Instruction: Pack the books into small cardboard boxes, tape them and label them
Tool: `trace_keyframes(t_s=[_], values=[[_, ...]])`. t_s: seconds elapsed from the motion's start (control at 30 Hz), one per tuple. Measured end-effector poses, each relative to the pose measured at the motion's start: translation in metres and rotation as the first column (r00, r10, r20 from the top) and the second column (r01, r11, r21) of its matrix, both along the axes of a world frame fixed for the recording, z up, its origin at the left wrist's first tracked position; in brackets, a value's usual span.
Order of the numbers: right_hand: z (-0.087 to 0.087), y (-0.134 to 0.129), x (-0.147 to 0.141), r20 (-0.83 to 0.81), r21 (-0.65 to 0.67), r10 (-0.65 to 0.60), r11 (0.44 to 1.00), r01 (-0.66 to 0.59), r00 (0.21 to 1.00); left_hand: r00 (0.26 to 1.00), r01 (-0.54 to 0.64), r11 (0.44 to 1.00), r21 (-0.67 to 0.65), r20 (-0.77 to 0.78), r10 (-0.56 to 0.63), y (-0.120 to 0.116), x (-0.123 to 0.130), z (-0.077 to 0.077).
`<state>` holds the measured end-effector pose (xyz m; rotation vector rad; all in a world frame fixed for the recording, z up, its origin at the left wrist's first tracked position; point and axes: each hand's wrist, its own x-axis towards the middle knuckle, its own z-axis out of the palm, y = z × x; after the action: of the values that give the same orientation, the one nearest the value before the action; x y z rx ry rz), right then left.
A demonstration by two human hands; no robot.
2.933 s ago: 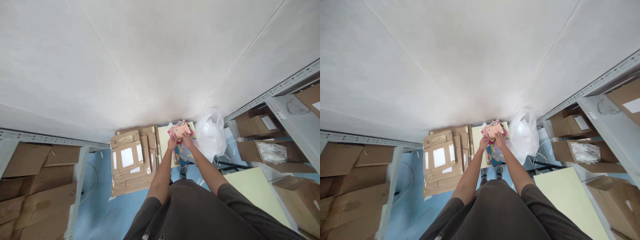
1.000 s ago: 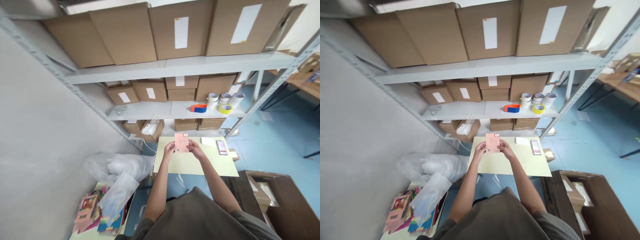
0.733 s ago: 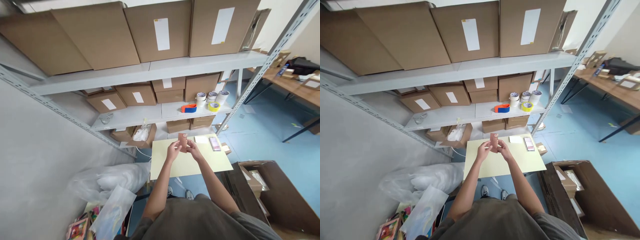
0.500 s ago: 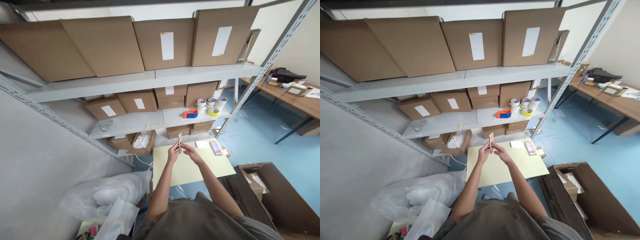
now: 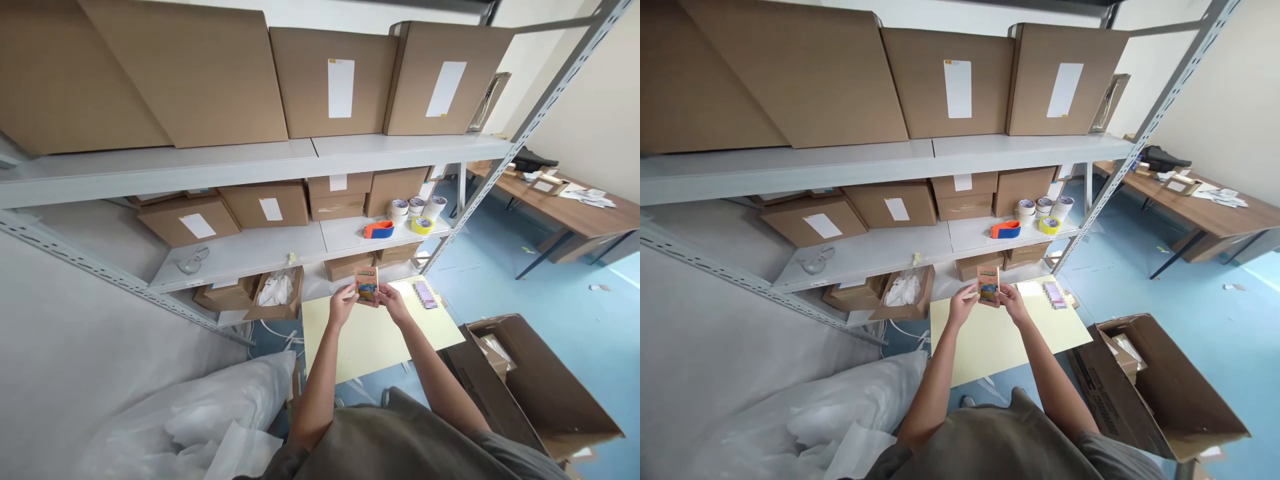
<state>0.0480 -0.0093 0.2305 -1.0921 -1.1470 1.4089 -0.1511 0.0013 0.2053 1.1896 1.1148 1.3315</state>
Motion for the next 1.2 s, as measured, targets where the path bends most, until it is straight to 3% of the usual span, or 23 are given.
trace_keyframes(t_s=[0.13,0.2,0.3,0.4,0.47,0.53,0.6,0.67,0.77,0.83,0.97,1.2], values=[[0.002,0.008,0.001,0.032,0.093,0.116,0.989,-0.118,0.993,0.994,0.103,0.995,0.016,0.034,-0.103,0.005,0.021,0.016],[0.002,0.015,0.007,0.065,0.121,0.048,0.991,-0.055,0.997,0.992,0.091,0.996,-0.013,0.084,-0.09,0.009,0.026,0.021],[0.002,0.024,0.024,0.088,0.085,-0.154,0.985,0.147,0.984,0.975,0.123,0.99,-0.073,0.194,-0.106,0.015,0.027,0.023],[0.004,0.029,0.04,-0.022,-0.016,-0.095,0.995,0.095,0.995,0.962,0.159,0.977,-0.143,0.244,-0.121,0.019,0.029,0.023],[0.006,0.029,0.046,-0.099,-0.041,-0.015,0.999,0.011,0.995,0.982,0.057,0.985,-0.166,0.185,-0.026,0.021,0.033,0.023],[0.009,0.03,0.049,-0.126,-0.024,-0.007,1.0,0.004,0.992,0.987,-0.144,0.98,-0.138,0.057,0.153,0.022,0.04,0.023],[0.011,0.03,0.05,-0.122,0.024,0.006,1.0,-0.003,0.993,0.97,-0.241,0.967,-0.078,-0.054,0.238,0.022,0.05,0.025],[0.012,0.031,0.048,-0.088,0.085,0.085,0.993,-0.077,0.992,0.986,-0.153,0.987,-0.052,-0.068,0.149,0.02,0.062,0.028],[0.009,0.035,0.047,-0.014,0.157,0.208,0.966,-0.203,0.978,0.998,-0.019,0.998,-0.056,0.051,0.022,0.017,0.074,0.032],[0.002,0.039,0.05,0.021,0.159,0.182,0.97,-0.183,0.983,0.988,-0.01,0.997,-0.073,0.151,0.021,0.017,0.075,0.031],[-0.019,0.053,0.06,0.091,0.066,-0.034,0.997,0.028,0.995,0.963,0.018,0.987,-0.163,0.268,0.026,0.018,0.063,0.019],[-0.065,0.07,0.061,-0.009,-0.091,0.013,0.996,-0.013,1.0,0.96,-0.132,0.942,-0.309,0.196,0.199,0.023,0.054,-0.032]])
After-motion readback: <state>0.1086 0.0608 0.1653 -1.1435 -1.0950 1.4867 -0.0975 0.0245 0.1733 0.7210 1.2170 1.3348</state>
